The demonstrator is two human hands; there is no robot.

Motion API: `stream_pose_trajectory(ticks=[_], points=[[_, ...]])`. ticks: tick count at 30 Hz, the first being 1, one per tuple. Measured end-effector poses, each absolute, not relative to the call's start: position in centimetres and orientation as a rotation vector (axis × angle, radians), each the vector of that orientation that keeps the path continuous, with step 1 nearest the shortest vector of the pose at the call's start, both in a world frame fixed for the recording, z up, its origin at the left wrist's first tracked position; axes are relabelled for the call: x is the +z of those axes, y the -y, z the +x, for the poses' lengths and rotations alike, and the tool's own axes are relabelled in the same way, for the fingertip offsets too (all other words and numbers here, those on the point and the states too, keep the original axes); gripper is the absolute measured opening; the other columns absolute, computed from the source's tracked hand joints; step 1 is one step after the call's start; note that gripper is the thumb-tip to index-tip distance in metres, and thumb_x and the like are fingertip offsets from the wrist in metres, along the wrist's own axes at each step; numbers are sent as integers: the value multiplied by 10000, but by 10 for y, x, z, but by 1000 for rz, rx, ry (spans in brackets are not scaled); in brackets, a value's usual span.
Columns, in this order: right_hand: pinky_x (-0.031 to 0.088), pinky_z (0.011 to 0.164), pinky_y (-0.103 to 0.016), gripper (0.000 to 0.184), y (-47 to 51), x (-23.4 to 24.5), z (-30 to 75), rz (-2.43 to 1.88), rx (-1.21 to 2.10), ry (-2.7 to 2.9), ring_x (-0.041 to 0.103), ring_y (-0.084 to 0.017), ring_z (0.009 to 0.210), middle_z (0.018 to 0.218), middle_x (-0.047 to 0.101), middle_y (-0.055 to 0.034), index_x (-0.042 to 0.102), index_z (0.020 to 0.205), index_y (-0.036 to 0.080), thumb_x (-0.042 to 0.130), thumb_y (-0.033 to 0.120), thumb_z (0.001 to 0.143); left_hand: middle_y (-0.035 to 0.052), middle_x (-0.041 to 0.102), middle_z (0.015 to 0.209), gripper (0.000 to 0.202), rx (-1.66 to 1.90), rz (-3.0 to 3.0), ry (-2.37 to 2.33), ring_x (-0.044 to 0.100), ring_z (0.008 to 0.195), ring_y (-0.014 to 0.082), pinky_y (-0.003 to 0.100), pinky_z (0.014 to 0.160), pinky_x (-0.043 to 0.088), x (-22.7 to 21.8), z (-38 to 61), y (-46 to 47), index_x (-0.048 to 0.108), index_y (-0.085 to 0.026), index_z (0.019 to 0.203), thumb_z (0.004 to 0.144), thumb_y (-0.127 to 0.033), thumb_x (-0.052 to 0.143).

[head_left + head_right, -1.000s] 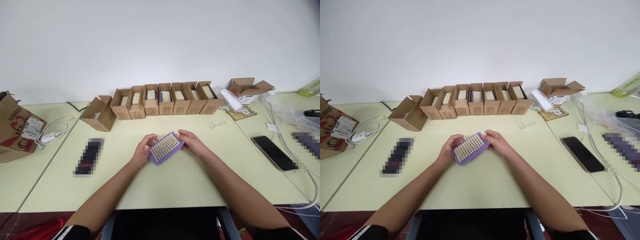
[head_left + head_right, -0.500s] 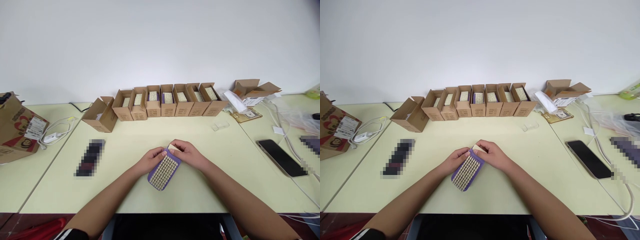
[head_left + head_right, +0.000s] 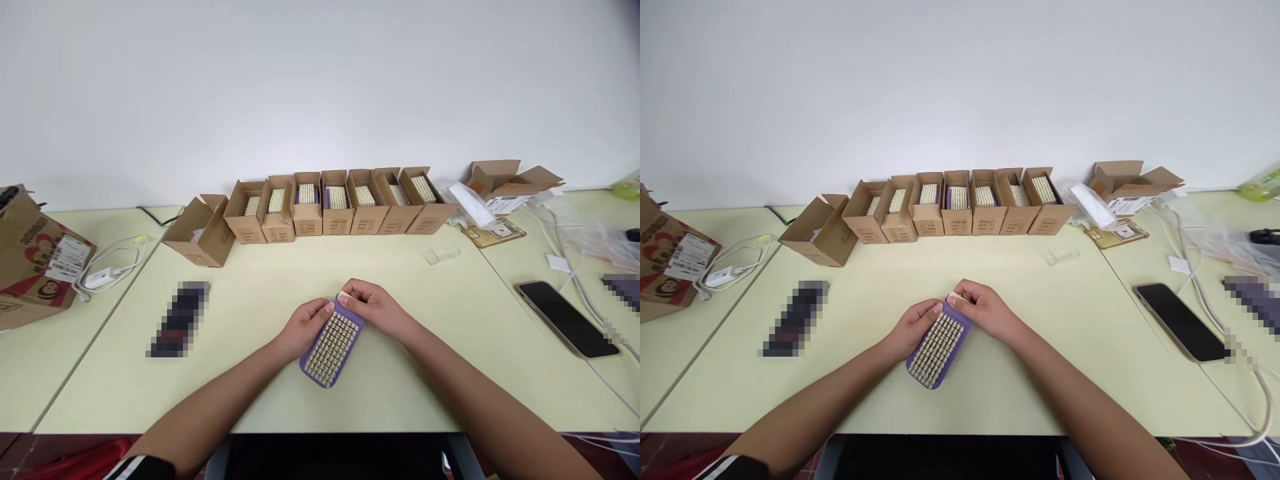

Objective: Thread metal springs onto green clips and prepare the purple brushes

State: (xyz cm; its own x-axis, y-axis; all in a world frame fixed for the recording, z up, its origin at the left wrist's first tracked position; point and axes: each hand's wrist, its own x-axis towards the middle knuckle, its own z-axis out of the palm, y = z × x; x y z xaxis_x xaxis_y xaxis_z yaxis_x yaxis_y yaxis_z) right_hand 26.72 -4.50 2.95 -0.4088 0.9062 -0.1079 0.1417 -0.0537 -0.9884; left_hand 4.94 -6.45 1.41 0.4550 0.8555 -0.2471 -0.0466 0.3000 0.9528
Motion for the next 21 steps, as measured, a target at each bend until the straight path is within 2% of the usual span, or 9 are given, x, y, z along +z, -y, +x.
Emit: stream_pose_trajectory(ticks=[8, 9, 12, 14, 18, 21], points=[[372, 668, -290, 423, 42, 28, 273, -1086, 1652, 1559, 499, -153, 731, 827, 592, 2, 649, 940, 213, 676, 634, 964, 8, 592, 794, 501, 677, 1132, -919, 526, 714, 144, 279, 661, 418, 15, 49, 63, 655, -177, 908, 935, -677, 657], [368, 668, -289, 420, 41, 28, 274, -1077, 1665, 1575, 496, -152, 732, 824, 587, 3, 649, 944, 212, 676, 630, 967, 7, 596, 806, 474, 683, 1141, -911, 534, 723, 145, 278, 670, 424, 15, 49, 63, 660, -183, 950, 943, -658, 661], [340, 653, -285, 411, 41, 28, 276, -1053, 1677, 1638, 470, -146, 721, 797, 552, 14, 646, 934, 209, 685, 617, 966, 20, 644, 974, 433, 762, 1166, -827, 592, 810, 156, 283, 738, 473, 15, 47, 62, 622, -249, 1238, 954, -564, 705], [317, 639, -280, 409, 43, 28, 276, -1038, 1676, 1665, 442, -138, 709, 777, 512, 24, 636, 915, 206, 699, 607, 959, 30, 640, 1093, 448, 782, 1189, -753, 615, 846, 151, 280, 759, 489, 14, 44, 62, 570, -286, 1312, 956, -508, 726], [278, 623, -272, 408, 45, 29, 276, -1016, 1700, 1695, 385, -121, 689, 749, 430, 45, 623, 899, 196, 726, 588, 946, 35, 605, 1158, 356, 734, 1219, -661, 609, 786, 109, 241, 682, 459, 12, 40, 59, 559, -253, 1223, 977, -454, 719], [269, 619, -273, 401, 45, 31, 281, -1029, 1698, 1720, 373, -118, 686, 745, 422, 48, 635, 917, 192, 720, 582, 953, 36, 602, 1178, 332, 715, 1221, -634, 623, 801, 108, 242, 686, 464, 12, 40, 58, 532, -250, 1225, 999, -425, 699]])
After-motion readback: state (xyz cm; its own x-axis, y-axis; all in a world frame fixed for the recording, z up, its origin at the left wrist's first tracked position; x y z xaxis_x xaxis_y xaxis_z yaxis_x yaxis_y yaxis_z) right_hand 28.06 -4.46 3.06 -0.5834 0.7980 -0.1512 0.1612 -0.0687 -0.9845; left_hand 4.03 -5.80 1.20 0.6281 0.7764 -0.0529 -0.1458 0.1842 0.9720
